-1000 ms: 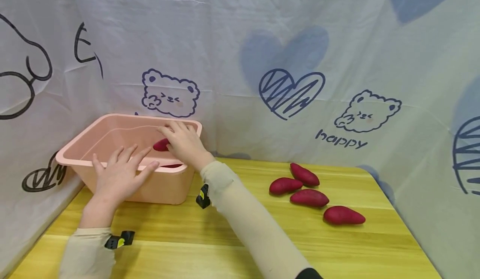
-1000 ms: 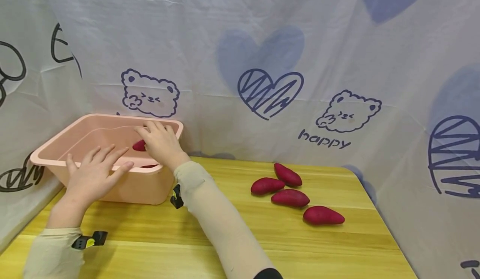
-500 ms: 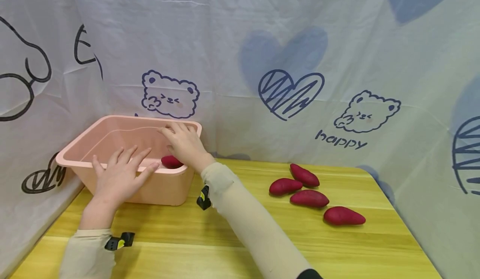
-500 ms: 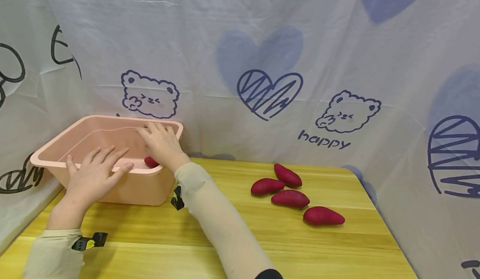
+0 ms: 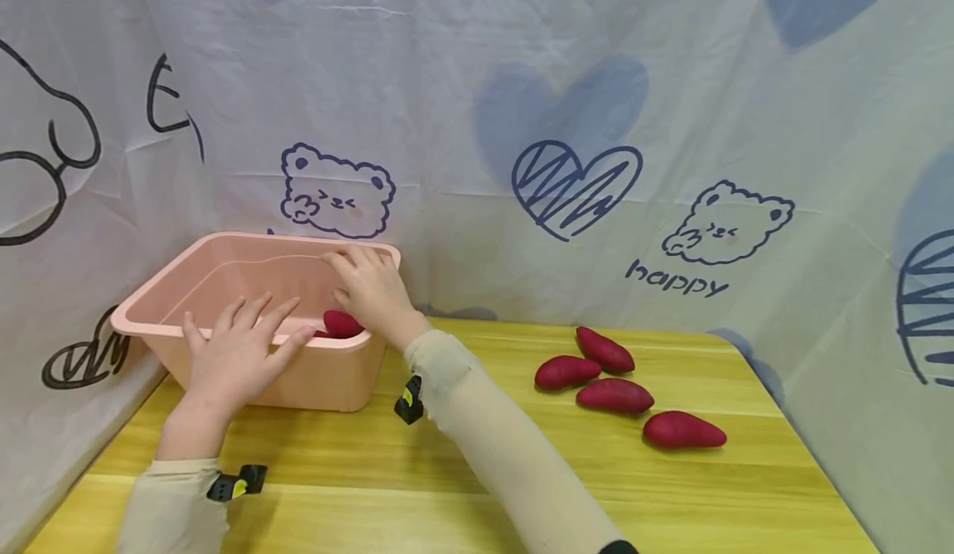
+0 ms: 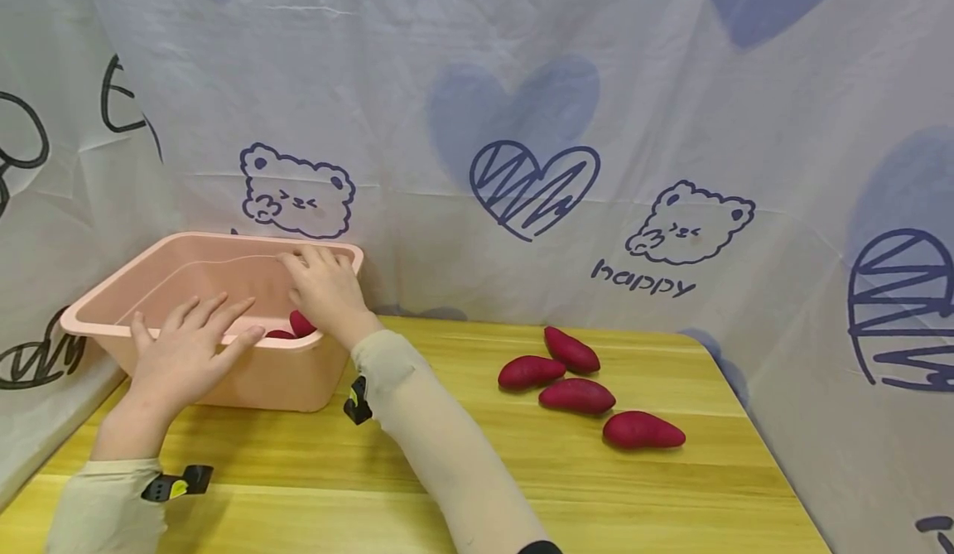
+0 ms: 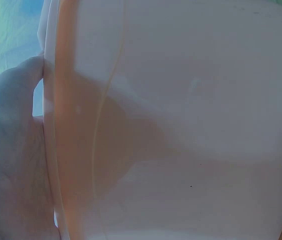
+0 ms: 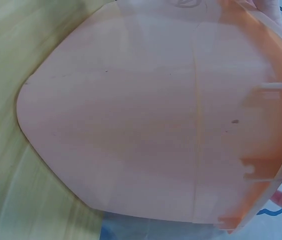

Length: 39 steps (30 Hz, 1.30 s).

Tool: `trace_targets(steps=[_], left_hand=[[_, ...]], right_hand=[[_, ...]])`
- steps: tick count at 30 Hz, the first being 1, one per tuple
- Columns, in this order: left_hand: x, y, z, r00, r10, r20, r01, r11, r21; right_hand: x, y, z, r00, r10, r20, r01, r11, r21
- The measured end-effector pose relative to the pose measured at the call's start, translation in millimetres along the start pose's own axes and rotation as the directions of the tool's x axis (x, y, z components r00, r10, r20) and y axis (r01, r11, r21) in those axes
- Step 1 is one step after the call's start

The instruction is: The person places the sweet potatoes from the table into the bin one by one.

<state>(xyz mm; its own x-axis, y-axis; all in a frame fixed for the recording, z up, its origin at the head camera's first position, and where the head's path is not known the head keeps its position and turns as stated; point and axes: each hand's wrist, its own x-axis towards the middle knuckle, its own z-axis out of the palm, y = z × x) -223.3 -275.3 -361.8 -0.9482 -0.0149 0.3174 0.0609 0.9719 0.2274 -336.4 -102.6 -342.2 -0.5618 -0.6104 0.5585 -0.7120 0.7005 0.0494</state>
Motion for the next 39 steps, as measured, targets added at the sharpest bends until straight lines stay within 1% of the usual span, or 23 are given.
trace_targets(steps=[3,8,17,26,33,39], left_hand=[[-0.1,-0.2,0.5,1.000,0.002,-0.001,-0.002,1.000,-0.001],[-0.8,-0.4,0.7,1.000,-0.002,-0.001,0.002,1.000,-0.007],[-0.3,-0.1,1.7,1.000,0.000,0.001,0.000,1.000,-0.013],[-0.5,-0.3,0.7,1.000,-0.001,-0.004,0.001,1.000,-0.015],[-0.2,0.0,0.3,1.000,0.005,0.000,-0.005,1.000,-0.013],[-0.3,-0.5,0.7,1.000,0.006,0.000,-0.006,1.000,-0.011]], right_hand=[[-2,0,-1.2,1.000,0.006,-0.013,-0.006,1.000,-0.017],[-5,1,-3.1,1.000,0.024,-0.007,-0.024,0.999,-0.023],[-13,7,-5.2,0.999,0.035,-0.026,-0.036,0.998,-0.045],[-25,14,-8.6,0.999,0.016,-0.043,-0.020,0.996,-0.092],[-36,21,-14.1,0.997,-0.013,-0.074,0.006,0.995,-0.095],[-46,30,-14.9,0.997,-0.005,-0.079,-0.002,0.996,-0.094]])
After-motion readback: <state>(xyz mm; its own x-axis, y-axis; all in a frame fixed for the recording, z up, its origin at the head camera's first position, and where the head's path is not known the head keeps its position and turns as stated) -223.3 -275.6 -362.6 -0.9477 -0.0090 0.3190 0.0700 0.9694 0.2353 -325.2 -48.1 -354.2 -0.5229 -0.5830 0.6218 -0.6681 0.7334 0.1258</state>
